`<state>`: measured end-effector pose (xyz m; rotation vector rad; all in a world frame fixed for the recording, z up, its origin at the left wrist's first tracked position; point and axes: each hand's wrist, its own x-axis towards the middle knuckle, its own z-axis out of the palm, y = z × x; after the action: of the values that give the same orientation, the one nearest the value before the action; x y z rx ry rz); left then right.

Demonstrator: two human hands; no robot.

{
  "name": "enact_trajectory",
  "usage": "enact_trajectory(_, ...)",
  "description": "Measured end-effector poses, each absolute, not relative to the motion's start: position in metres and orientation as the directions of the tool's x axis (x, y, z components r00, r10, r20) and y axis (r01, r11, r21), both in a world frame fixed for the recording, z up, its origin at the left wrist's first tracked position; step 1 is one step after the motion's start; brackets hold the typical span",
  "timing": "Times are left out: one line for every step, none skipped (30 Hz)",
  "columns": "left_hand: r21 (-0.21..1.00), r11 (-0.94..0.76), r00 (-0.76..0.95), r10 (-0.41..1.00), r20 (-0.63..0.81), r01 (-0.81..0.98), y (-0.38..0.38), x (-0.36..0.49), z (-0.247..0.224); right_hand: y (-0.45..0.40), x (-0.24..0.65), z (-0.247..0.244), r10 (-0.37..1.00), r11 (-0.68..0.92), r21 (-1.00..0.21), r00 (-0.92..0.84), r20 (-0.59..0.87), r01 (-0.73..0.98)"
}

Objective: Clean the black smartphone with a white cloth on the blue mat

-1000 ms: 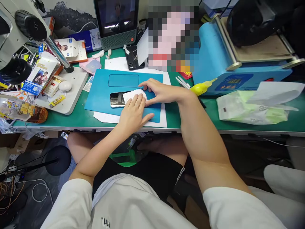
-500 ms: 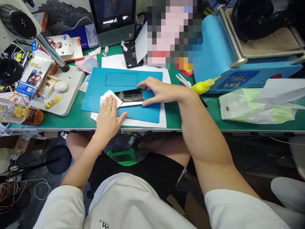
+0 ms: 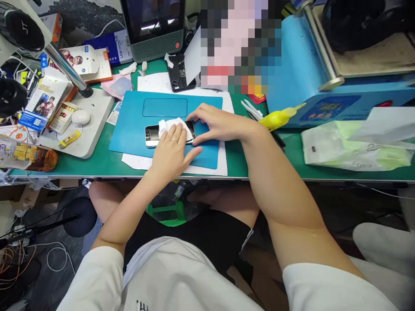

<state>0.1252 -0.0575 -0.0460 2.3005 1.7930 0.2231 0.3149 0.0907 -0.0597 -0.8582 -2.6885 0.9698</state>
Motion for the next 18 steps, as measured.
enact_trajectory(0.259,-0.243,0.256,0.967,-0.015,0.935,-0.05,0.131,-0.046,0.09,0.315,-0.059,0.568,0.625,-0.632,-0.822,-0.034,0.458)
enact_trajectory(0.258,-0.25,0.263,0.965,-0.016,0.933,-0.044,0.137,-0.045,0.09,0.315,-0.059,0.572,0.622,-0.637,-0.82,-0.027,0.455)
enact_trajectory(0.257,-0.254,0.268,0.963,-0.019,0.932,-0.039,0.142,-0.045,0.09,0.315,-0.058,0.577,0.616,-0.644,-0.816,-0.024,0.455)
enact_trajectory(0.254,-0.258,0.272,0.962,-0.02,0.932,-0.035,0.146,-0.044,0.089,0.314,-0.058,0.583,0.608,-0.65,-0.812,-0.022,0.455)
enact_trajectory(0.25,-0.261,0.276,0.961,-0.024,0.932,-0.033,0.15,-0.044,0.089,0.314,-0.057,0.588,0.601,-0.657,-0.809,-0.022,0.455)
enact_trajectory(0.243,-0.264,0.279,0.96,-0.029,0.933,-0.033,0.152,-0.043,0.088,0.314,-0.056,0.592,0.594,-0.663,-0.806,-0.024,0.456)
enact_trajectory(0.235,-0.269,0.285,0.958,-0.034,0.934,-0.034,0.153,-0.044,0.088,0.314,-0.056,0.595,0.587,-0.669,-0.803,-0.027,0.457)
enact_trajectory(0.229,-0.277,0.293,0.955,-0.037,0.933,-0.036,0.153,-0.044,0.088,0.314,-0.055,0.599,0.579,-0.674,-0.8,-0.032,0.46)
enact_trajectory(0.224,-0.285,0.301,0.953,-0.036,0.932,-0.04,0.151,-0.046,0.088,0.314,-0.055,0.603,0.57,-0.678,-0.797,-0.038,0.464)
enact_trajectory(0.223,-0.295,0.309,0.951,-0.03,0.929,-0.045,0.148,-0.047,0.088,0.314,-0.055,0.607,0.562,-0.681,-0.793,-0.045,0.469)
enact_trajectory(0.226,-0.302,0.314,0.949,-0.018,0.926,-0.051,0.142,-0.049,0.088,0.314,-0.054,0.61,0.556,-0.683,-0.791,-0.05,0.473)
enact_trajectory(0.23,-0.305,0.314,0.949,-0.002,0.924,-0.058,0.136,-0.051,0.089,0.314,-0.054,0.614,0.552,-0.684,-0.788,-0.053,0.476)
enact_trajectory(0.234,-0.299,0.304,0.952,0.016,0.925,-0.065,0.128,-0.053,0.089,0.315,-0.055,0.615,0.551,-0.683,-0.786,-0.055,0.479)
enact_trajectory(0.236,-0.282,0.283,0.959,0.033,0.93,-0.072,0.119,-0.054,0.089,0.315,-0.055,0.615,0.552,-0.682,-0.786,-0.056,0.48)
enact_trajectory(0.235,-0.251,0.248,0.968,0.043,0.939,-0.078,0.11,-0.055,0.09,0.316,-0.055,0.614,0.553,-0.68,-0.787,-0.058,0.481)
enact_trajectory(0.231,-0.213,0.207,0.977,0.052,0.949,-0.084,0.102,-0.055,0.09,0.316,-0.055,0.613,0.553,-0.679,-0.788,-0.061,0.482)
enact_trajectory(0.228,-0.18,0.174,0.984,0.046,0.957,-0.09,0.095,-0.054,0.09,0.316,-0.055,0.612,0.553,-0.678,-0.788,-0.063,0.483)
enact_trajectory(0.225,-0.158,0.152,0.987,0.043,0.961,-0.095,0.09,-0.054,0.091,0.316,-0.055,0.611,0.552,-0.678,-0.789,-0.065,0.484)
